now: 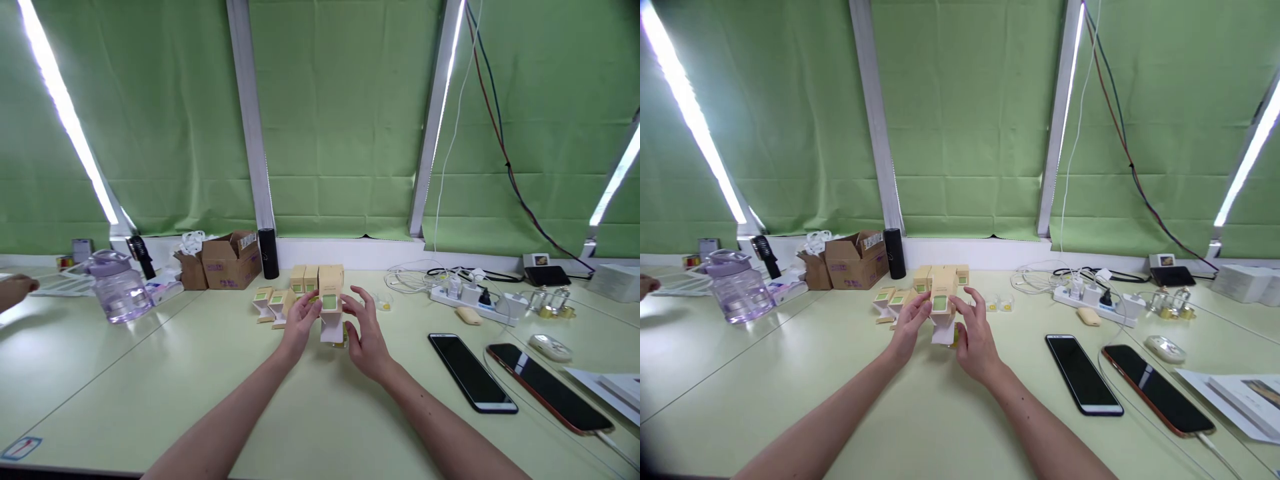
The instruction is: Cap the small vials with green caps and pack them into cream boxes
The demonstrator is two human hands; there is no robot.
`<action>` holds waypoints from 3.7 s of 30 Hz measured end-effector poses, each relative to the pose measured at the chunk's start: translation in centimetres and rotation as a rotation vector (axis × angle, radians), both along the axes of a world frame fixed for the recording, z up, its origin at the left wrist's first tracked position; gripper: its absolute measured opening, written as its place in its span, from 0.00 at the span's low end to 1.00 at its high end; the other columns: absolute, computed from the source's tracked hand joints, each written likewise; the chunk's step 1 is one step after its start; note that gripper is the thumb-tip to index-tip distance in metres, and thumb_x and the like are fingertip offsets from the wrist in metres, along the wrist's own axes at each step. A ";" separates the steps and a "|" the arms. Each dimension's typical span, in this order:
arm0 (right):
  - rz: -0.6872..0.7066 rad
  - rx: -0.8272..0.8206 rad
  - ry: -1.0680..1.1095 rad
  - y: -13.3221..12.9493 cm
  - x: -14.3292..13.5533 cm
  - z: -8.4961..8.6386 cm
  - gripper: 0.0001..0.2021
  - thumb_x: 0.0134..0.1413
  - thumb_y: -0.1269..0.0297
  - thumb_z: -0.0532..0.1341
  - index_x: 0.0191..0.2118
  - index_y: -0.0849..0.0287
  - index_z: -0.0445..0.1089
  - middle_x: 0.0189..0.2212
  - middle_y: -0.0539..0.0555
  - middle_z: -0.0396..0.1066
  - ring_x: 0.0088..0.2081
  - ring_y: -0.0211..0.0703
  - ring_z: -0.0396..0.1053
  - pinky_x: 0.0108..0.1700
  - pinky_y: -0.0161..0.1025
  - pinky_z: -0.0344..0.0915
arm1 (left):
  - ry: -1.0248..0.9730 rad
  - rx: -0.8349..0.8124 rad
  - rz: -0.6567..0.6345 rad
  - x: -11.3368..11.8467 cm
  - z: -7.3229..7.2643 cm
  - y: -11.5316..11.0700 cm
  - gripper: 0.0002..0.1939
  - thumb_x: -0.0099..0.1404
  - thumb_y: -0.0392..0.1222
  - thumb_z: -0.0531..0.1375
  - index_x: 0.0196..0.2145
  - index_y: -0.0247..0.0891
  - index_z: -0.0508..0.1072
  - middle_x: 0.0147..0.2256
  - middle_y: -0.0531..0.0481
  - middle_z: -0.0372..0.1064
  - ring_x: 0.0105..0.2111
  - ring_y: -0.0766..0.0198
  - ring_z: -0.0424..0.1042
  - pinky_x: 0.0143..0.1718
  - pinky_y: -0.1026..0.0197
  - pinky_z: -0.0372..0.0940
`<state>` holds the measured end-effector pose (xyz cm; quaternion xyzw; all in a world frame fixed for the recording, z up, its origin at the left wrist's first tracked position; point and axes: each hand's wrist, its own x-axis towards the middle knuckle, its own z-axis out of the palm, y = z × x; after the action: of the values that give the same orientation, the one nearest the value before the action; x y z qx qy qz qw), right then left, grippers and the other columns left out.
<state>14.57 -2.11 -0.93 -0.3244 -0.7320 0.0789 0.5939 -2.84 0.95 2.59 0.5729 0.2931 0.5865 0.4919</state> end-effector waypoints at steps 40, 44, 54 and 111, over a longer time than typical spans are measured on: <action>0.260 -0.311 0.365 0.4 0.2 0.2 0.19 0.62 0.64 0.60 0.57 0.45 0.72 0.59 0.57 0.55 0.47 0.46 0.74 0.45 0.43 0.74 | 0.283 0.332 0.109 0.2 -2.2 0.7 0.16 0.66 0.42 0.65 0.51 0.44 0.71 0.57 0.44 0.59 0.40 0.63 0.75 0.46 0.53 0.74; 0.257 -0.308 0.364 0.3 0.2 0.2 0.19 0.62 0.65 0.60 0.57 0.45 0.73 0.59 0.57 0.56 0.47 0.45 0.74 0.45 0.43 0.74 | 0.280 0.354 0.132 0.3 -2.2 0.6 0.15 0.66 0.40 0.64 0.50 0.44 0.71 0.55 0.44 0.60 0.41 0.63 0.74 0.45 0.54 0.74; 0.247 -0.309 0.364 0.3 0.1 0.4 0.17 0.61 0.62 0.62 0.56 0.46 0.73 0.58 0.57 0.58 0.46 0.45 0.74 0.44 0.43 0.75 | 0.292 0.367 0.153 0.4 -2.2 0.5 0.14 0.66 0.39 0.64 0.50 0.43 0.71 0.54 0.44 0.60 0.40 0.63 0.73 0.45 0.55 0.74; 0.227 -0.307 0.376 0.3 0.2 0.3 0.18 0.65 0.50 0.61 0.57 0.45 0.74 0.57 0.58 0.58 0.47 0.46 0.73 0.48 0.47 0.76 | 0.202 0.233 -0.061 0.4 -2.1 -0.3 0.31 0.65 0.55 0.65 0.61 0.44 0.62 0.52 0.41 0.68 0.49 0.53 0.72 0.52 0.51 0.67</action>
<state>14.75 -1.80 -0.65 -0.3061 -0.6201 0.3138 0.6506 -2.41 0.64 0.45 0.6906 0.2536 0.5409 0.4076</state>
